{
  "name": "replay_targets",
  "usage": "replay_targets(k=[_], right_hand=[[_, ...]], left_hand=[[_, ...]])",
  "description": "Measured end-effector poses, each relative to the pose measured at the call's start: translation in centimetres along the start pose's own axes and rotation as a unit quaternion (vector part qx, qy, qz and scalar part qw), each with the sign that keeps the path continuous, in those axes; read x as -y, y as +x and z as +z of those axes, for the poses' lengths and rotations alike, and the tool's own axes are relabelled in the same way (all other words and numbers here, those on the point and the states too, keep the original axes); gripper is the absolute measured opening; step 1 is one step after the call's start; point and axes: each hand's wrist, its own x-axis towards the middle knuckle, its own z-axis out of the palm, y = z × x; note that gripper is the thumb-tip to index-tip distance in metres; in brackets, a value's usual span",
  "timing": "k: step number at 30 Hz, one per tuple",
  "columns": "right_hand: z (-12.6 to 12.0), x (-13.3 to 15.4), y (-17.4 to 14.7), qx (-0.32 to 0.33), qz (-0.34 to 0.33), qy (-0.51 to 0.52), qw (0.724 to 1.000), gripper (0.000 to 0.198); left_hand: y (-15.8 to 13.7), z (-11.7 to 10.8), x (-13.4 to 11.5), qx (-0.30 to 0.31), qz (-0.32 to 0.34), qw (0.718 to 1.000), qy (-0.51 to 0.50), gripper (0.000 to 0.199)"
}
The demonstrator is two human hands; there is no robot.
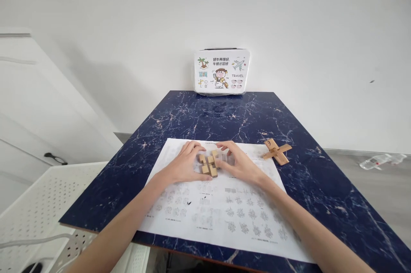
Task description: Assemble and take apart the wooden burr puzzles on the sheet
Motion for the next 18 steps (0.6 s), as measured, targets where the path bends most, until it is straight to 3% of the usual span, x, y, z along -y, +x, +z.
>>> replay_targets(k=[3, 7, 13, 18], right_hand=[[-0.4, -0.4, -0.2, 0.045, -0.036, -0.047, 0.997, 0.048], [-0.7, -0.6, -0.2, 0.079, -0.049, -0.066, 0.993, 0.047], [-0.6, -1.2, 0.0, 0.020, -0.042, -0.095, 0.994, 0.042], [-0.3, -1.3, 0.1, -0.046, -0.008, -0.068, 0.997, 0.050]], left_hand=[[0.2, -0.8, 0.1, -0.001, 0.041, 0.999, 0.022, 0.060], [0.4, -1.0, 0.3, -0.010, 0.045, 0.999, 0.012, 0.064], [0.5, -0.8, 1.1, -0.044, 0.008, 0.999, -0.021, 0.070], [0.8, -0.3, 1.7, -0.080, -0.015, 0.995, -0.061, 0.064]])
